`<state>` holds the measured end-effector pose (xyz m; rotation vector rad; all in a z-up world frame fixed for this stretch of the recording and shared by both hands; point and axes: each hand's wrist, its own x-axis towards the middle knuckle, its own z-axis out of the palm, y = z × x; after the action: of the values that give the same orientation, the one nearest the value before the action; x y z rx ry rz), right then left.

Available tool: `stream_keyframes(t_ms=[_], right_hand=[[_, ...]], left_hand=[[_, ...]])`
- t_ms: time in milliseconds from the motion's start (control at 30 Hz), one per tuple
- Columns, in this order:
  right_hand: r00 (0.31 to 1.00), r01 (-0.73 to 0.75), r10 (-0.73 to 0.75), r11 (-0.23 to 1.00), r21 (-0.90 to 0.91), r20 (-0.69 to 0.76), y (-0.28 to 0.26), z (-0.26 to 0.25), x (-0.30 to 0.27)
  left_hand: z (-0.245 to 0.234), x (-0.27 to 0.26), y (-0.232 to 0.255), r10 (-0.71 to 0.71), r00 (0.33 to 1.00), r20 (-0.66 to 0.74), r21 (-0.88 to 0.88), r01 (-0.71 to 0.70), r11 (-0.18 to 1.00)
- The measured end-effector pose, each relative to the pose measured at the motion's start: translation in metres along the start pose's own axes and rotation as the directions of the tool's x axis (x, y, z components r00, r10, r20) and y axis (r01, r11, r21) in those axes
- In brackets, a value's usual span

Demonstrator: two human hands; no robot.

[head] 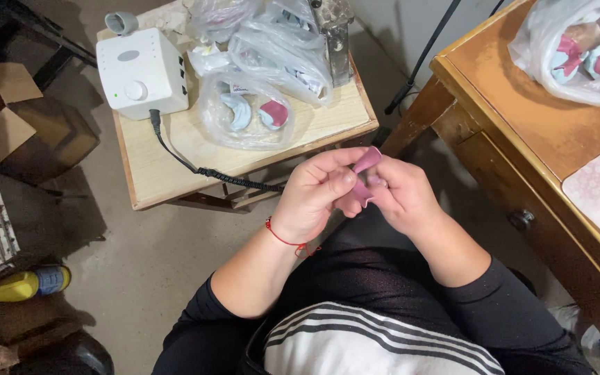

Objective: Refining a small pink dental mold using a handheld rotary tool

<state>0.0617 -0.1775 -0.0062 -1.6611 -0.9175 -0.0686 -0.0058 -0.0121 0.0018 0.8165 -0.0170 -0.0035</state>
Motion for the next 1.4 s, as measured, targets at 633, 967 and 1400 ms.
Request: stream_keyframes(t_ms=[633, 967, 1400], right_hand=[[0.939, -0.334, 0.340, 0.938, -0.093, 0.051, 0.030, -0.015, -0.010], [0.789, -0.613, 0.581, 0.764, 0.200, 0.198, 0.022, 0.031, -0.014], [0.780, -0.619, 0.563, 0.759, 0.202, 0.274, 0.030, 0.040, 0.001]], left_hand=[[-0.026, -0.013, 0.004, -0.151, 0.989, 0.000, 0.123, 0.150, 0.981], [-0.074, -0.031, 0.023, 0.037, 0.992, -0.122, 0.449, 0.022, 0.894], [-0.056, -0.036, 0.090, 0.014, 0.897, 0.441, 0.897, -0.441, -0.009]])
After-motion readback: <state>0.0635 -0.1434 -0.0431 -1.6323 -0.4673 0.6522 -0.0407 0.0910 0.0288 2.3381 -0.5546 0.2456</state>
